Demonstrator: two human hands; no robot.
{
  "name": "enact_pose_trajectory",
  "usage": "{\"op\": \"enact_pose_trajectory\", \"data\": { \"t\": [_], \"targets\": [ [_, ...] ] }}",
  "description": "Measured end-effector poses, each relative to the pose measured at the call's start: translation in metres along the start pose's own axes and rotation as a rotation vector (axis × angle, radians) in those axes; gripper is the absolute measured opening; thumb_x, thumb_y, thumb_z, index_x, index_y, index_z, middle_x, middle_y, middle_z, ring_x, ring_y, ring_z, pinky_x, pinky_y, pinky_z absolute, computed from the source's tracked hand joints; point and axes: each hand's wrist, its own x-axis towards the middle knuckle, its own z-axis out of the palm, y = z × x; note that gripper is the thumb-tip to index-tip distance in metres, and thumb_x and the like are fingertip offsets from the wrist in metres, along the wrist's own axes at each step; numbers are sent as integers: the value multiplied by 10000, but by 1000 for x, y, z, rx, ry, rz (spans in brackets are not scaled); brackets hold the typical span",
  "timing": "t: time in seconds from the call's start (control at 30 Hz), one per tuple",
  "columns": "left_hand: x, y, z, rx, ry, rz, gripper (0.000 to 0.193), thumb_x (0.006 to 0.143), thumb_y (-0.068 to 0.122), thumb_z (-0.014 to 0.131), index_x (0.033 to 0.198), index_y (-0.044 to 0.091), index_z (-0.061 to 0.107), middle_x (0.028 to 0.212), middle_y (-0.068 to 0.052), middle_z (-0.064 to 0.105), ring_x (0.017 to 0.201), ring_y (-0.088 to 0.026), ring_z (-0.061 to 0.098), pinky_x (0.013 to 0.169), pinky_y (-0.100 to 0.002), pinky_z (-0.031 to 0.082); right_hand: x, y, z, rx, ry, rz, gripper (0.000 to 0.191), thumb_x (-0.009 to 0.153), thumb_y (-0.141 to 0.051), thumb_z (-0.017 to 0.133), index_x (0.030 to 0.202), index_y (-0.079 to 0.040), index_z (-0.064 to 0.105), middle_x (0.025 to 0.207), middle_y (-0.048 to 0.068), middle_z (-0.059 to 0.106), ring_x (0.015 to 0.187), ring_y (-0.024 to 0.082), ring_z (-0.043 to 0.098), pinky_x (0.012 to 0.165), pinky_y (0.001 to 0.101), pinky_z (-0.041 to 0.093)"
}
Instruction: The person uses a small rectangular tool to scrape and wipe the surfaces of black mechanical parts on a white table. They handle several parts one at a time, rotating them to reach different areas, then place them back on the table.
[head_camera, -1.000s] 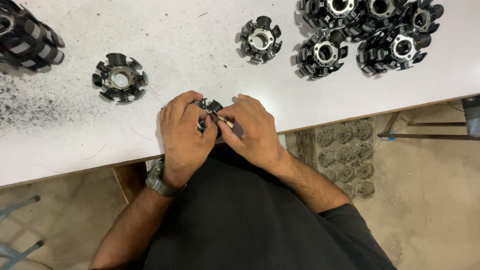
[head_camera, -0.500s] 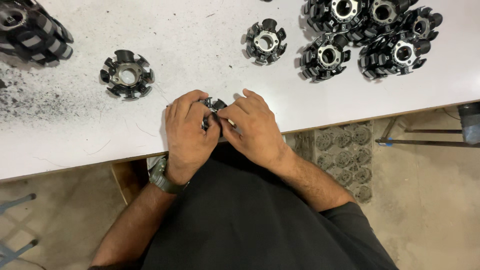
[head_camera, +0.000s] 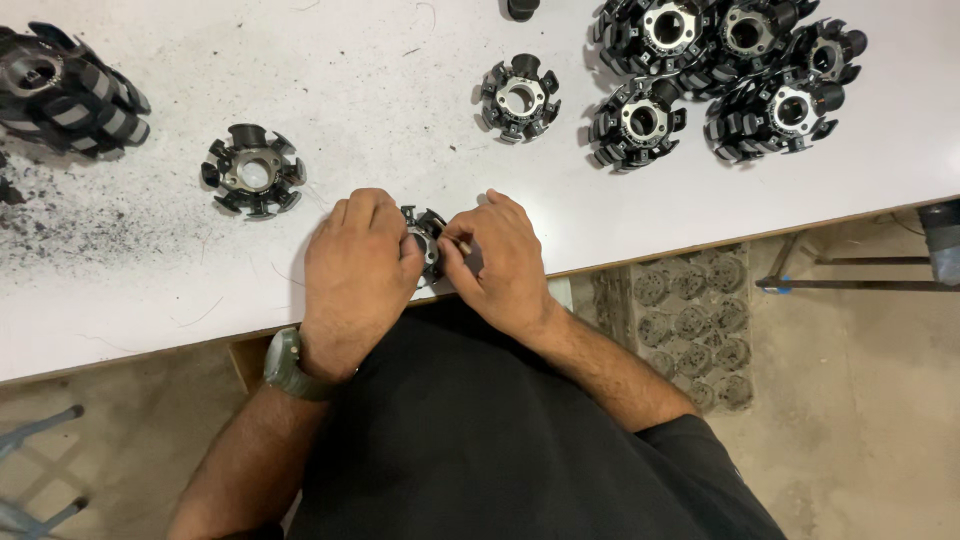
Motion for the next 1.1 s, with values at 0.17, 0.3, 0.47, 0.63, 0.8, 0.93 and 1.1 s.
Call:
{"op": "enact_pose_trajectory", "data": {
  "t": [0.17, 0.3, 0.47, 0.63, 0.8, 0.93, 1.1],
  "targets": [
    [-6, -2, -5, 12, 42, -6, 220, 823, 112, 745, 999, 12, 658, 1187, -132, 614, 1081, -341, 606, 907, -477, 493, -1, 1, -2, -5, 3, 7, 175, 897, -43, 751, 1006, -86, 621, 847, 38, 605, 830, 239, 617, 1117, 525, 473],
    [-10, -5, -6, 30, 69, 57, 249, 855, 111, 766, 1081, 32, 697, 1310, -134, 619, 1176, -326, 597, 940, -481, 491, -1, 1, -1, -1, 0, 1, 175, 903, -43, 744, 1015, -83, 617, 857, 33, 611, 829, 226, 620, 1128, 539, 466],
    [-7, -11, -7, -57, 144, 122, 165, 857, 52, 760, 1017, 60, 719, 1326, -112, 619, 1249, -313, 585, 985, -463, 498, -1, 1, -2, 0, -3, -5, 172, 907, -44, 739, 1019, -75, 612, 868, 45, 607, 846, 239, 617, 1118, 542, 467],
    [0, -17, -9, -33, 101, 190, 112, 792, 29, 737, 895, 50, 698, 1247, -141, 615, 1274, -350, 579, 956, -473, 510, 2, 3, 0, -16, -2, -1, 172, 906, -47, 743, 1014, -81, 614, 851, 48, 592, 840, 247, 605, 1123, 542, 476],
    [-3, -10, -6, -89, -3, 133, 111, 844, 44, 746, 949, 33, 714, 1223, -127, 666, 1054, -322, 678, 837, -440, 573, 4, 4, 1, -24, -9, -20, 180, 909, -40, 747, 1027, -77, 617, 907, 51, 611, 879, 246, 610, 1149, 552, 447],
    [-6, -9, -6, -228, 71, 44, 134, 909, 37, 724, 1043, 31, 729, 1176, -113, 707, 895, -285, 728, 750, -391, 599, -1, 4, -2, -8, 1, -72, 202, 897, -37, 753, 1043, -84, 622, 1000, 61, 650, 1021, 253, 636, 1185, 558, 404],
    [-10, -10, -4, -230, 69, 41, 146, 922, 41, 722, 1066, 19, 725, 1152, -122, 712, 922, -287, 742, 766, -368, 611, -7, 5, 0, 20, -35, -128, 226, 886, -44, 769, 1065, -90, 638, 1052, 70, 669, 1123, 263, 638, 1213, 562, 375]
  ]
}}
